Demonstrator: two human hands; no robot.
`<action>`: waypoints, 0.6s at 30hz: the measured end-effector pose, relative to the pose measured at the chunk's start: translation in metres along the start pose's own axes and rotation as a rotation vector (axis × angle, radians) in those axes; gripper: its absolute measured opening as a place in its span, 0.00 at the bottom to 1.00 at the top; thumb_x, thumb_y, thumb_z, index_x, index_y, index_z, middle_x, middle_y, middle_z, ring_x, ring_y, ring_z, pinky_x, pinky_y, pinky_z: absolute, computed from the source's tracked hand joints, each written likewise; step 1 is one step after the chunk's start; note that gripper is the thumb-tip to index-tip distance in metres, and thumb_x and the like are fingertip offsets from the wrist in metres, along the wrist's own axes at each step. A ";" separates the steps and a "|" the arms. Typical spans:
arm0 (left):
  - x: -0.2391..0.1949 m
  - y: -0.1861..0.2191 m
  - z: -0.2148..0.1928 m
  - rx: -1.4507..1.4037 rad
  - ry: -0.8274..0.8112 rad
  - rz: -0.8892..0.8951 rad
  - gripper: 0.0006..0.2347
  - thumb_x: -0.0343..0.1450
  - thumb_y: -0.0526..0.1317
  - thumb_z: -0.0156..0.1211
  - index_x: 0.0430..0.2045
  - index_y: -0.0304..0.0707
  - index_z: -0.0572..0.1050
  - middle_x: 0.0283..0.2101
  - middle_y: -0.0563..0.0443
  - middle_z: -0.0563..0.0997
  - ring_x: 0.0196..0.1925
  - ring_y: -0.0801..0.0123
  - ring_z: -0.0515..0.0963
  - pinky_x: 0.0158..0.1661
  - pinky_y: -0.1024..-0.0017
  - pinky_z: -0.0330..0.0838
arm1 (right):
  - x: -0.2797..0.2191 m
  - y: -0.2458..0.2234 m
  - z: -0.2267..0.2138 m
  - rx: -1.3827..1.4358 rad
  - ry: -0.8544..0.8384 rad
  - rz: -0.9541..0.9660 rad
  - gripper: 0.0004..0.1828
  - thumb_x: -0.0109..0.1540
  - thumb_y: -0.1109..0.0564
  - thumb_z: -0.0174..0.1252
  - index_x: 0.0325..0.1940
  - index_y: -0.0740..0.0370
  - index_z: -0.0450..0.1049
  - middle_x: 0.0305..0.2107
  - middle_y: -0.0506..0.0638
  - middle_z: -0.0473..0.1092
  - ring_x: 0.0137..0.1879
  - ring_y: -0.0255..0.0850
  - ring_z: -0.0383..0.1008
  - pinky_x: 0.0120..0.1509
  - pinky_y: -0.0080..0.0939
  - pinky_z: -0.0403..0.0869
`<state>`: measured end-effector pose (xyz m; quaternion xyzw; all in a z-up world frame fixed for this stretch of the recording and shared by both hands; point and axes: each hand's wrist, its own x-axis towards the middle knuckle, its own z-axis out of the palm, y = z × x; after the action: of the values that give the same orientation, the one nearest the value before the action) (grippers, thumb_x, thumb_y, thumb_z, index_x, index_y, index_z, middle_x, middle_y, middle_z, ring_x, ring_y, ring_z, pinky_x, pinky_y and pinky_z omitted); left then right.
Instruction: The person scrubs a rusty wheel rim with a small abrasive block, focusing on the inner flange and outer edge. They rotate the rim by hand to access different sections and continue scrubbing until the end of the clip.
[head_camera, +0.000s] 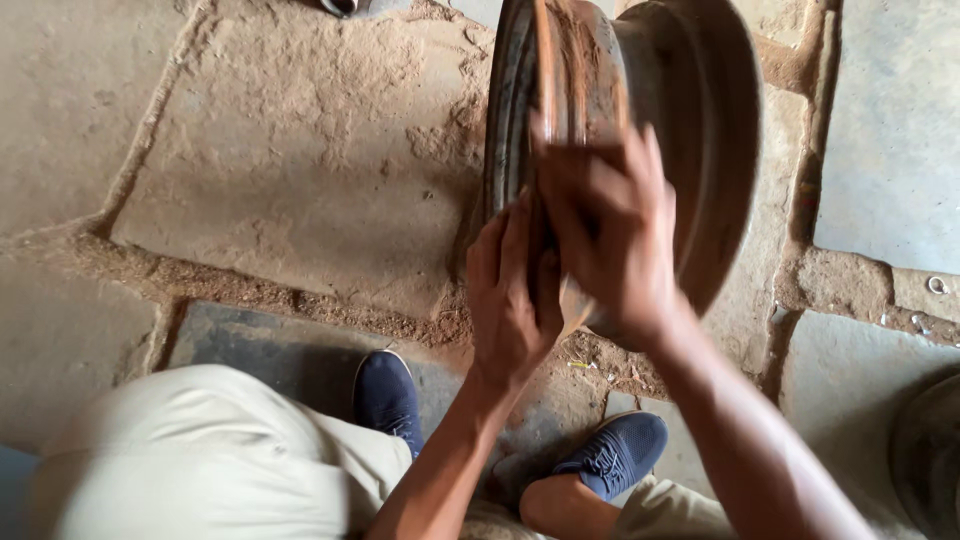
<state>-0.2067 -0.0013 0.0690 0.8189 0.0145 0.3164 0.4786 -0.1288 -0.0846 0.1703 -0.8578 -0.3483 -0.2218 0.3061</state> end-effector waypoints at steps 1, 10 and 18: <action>-0.006 0.000 -0.001 -0.031 -0.007 -0.014 0.19 0.81 0.39 0.48 0.66 0.30 0.65 0.61 0.34 0.74 0.60 0.48 0.75 0.62 0.56 0.70 | -0.012 -0.005 -0.002 -0.038 -0.016 0.015 0.13 0.68 0.63 0.59 0.57 0.65 0.80 0.43 0.56 0.79 0.44 0.46 0.75 0.52 0.47 0.75; -0.006 0.001 0.000 -0.002 0.017 0.010 0.17 0.80 0.40 0.47 0.61 0.28 0.68 0.56 0.36 0.77 0.54 0.51 0.77 0.57 0.56 0.71 | 0.057 0.106 0.030 0.029 0.038 -0.195 0.06 0.70 0.65 0.60 0.50 0.68 0.80 0.44 0.60 0.77 0.49 0.47 0.81 0.53 0.45 0.80; -0.020 -0.007 0.004 -0.065 -0.006 0.007 0.16 0.82 0.39 0.46 0.61 0.27 0.66 0.58 0.35 0.76 0.59 0.50 0.78 0.61 0.57 0.72 | -0.025 0.004 -0.005 -0.003 -0.049 -0.172 0.10 0.68 0.64 0.62 0.54 0.65 0.81 0.44 0.54 0.76 0.44 0.42 0.71 0.49 0.47 0.71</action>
<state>-0.2188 -0.0073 0.0518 0.8040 -0.0003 0.3159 0.5037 -0.1433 -0.1019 0.1571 -0.8304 -0.4277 -0.2267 0.2759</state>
